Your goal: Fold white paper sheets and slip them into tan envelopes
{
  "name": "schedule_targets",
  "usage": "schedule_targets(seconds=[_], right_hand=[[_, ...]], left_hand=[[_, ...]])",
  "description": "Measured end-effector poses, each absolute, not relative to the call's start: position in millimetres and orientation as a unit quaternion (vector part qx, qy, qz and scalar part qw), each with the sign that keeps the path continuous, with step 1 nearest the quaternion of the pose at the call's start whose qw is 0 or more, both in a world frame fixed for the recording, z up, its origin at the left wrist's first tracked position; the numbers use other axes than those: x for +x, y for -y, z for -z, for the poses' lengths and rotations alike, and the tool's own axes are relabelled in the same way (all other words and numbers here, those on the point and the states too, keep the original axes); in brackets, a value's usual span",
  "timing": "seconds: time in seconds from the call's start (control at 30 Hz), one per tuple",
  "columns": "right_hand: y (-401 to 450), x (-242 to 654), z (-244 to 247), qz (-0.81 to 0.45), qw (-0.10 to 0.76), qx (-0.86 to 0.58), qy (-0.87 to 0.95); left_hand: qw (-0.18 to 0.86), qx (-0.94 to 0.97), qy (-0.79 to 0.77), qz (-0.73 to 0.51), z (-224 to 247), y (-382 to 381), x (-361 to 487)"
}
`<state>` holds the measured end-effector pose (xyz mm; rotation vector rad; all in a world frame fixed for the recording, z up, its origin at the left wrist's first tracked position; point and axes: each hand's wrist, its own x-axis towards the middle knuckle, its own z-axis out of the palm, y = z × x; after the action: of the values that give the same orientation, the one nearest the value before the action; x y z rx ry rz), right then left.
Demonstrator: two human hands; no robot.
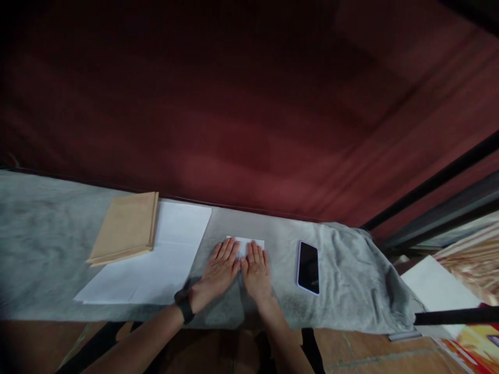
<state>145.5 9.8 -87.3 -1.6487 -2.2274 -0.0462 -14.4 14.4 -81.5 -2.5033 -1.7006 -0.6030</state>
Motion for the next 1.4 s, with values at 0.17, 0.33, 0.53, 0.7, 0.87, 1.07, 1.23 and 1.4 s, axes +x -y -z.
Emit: schedule_targets(seconds=[0.17,0.33,0.53,0.7,0.87,1.07,1.23,1.4], right_hand=[[-14.8,150.7,91.2,0.071,0.164,-0.627,0.758],[-18.3,168.9,89.4,0.074,0.138,-0.663,0.732],[-15.7,185.6,88.5,0.061,0.121,-0.683,0.718],[-17.1,185.7,82.3,0.048,0.157,-0.679,0.716],[-15.7,156.2,74.0,-0.023,0.222,-0.571,0.790],[-13.7,137.8,79.5,-0.067,0.217,-0.536,0.813],[-15.8,152.6,86.4,-0.031,0.195,-0.541,0.818],[-13.0,163.3,86.0,0.030,0.152,-0.545,0.824]], left_hand=[[0.062,-0.800,0.572,0.171,86.1,-14.9,-24.5],[0.069,-0.792,0.588,0.147,83.1,-12.0,-32.3],[0.060,-0.785,0.602,0.132,80.7,-10.3,-33.2],[0.076,-0.783,0.599,0.151,77.1,-10.6,-28.6],[0.054,-0.850,0.495,0.174,77.3,-2.8,-14.6],[-0.007,-0.908,0.388,0.155,75.9,8.4,-4.0],[-0.027,-0.900,0.407,0.153,65.0,12.0,-6.4],[-0.025,-0.893,0.423,0.150,61.5,15.4,-11.1]])
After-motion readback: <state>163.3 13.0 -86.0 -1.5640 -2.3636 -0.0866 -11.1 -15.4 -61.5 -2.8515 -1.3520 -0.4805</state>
